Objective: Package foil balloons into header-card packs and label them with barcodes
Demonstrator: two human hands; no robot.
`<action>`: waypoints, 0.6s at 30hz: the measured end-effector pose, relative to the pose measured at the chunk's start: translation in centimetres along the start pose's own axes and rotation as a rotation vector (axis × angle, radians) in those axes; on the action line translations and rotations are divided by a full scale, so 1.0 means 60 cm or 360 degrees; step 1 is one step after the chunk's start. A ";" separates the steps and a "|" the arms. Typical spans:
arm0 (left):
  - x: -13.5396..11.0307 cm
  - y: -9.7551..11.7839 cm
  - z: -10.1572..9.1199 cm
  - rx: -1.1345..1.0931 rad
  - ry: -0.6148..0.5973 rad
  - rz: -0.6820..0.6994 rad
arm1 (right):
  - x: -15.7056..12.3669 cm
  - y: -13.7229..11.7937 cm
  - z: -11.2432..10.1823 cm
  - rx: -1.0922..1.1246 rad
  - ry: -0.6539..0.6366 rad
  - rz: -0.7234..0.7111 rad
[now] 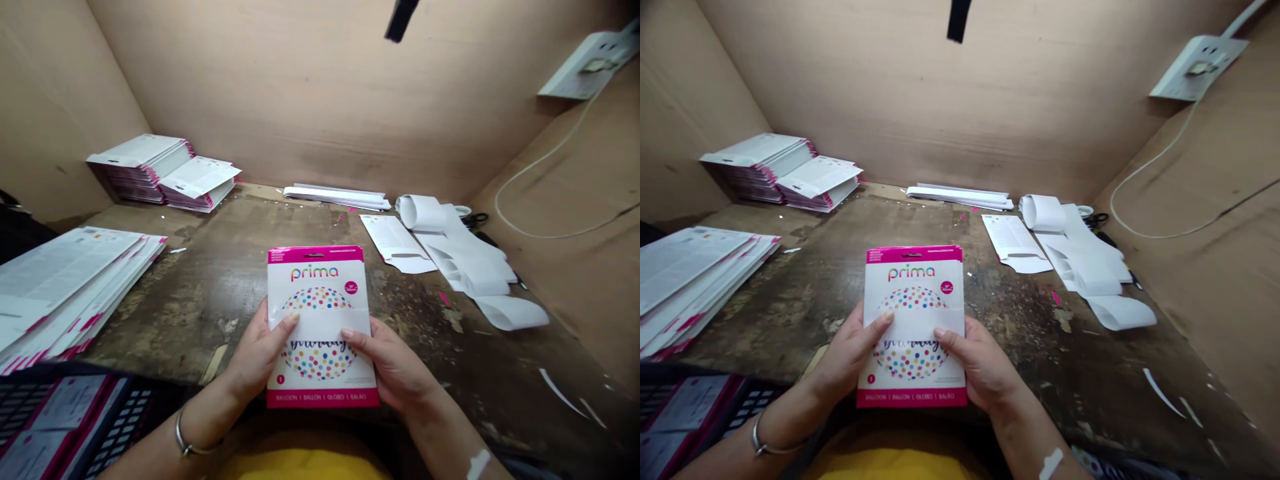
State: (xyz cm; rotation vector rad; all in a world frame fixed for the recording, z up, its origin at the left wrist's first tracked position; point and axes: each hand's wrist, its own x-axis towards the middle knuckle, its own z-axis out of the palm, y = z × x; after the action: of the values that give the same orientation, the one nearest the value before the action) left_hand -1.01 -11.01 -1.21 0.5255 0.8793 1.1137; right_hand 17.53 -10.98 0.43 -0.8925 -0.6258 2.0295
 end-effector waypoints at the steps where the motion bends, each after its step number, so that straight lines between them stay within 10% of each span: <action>1: 0.000 0.005 -0.004 -0.0047 -0.0010 -0.0071 | 0.002 -0.001 -0.001 -0.0001 0.0054 -0.0023; 7: -0.004 0.016 -0.017 -0.0285 -0.0225 -0.0510 | 0.004 0.001 -0.019 0.0039 0.0154 -0.0036; 13: 0.016 -0.001 -0.028 -0.0054 0.0460 0.0073 | 0.011 0.021 -0.034 0.0019 0.0187 0.0093; 18: 0.017 0.006 -0.048 0.1124 0.0507 0.0583 | 0.028 0.025 -0.029 0.0092 0.0313 0.0144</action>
State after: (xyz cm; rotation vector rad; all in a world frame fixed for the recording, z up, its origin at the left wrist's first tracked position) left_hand -3.41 -10.07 -2.93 1.1452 1.5127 1.2210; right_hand 17.44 -10.21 -2.29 -1.0870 -0.4234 1.9975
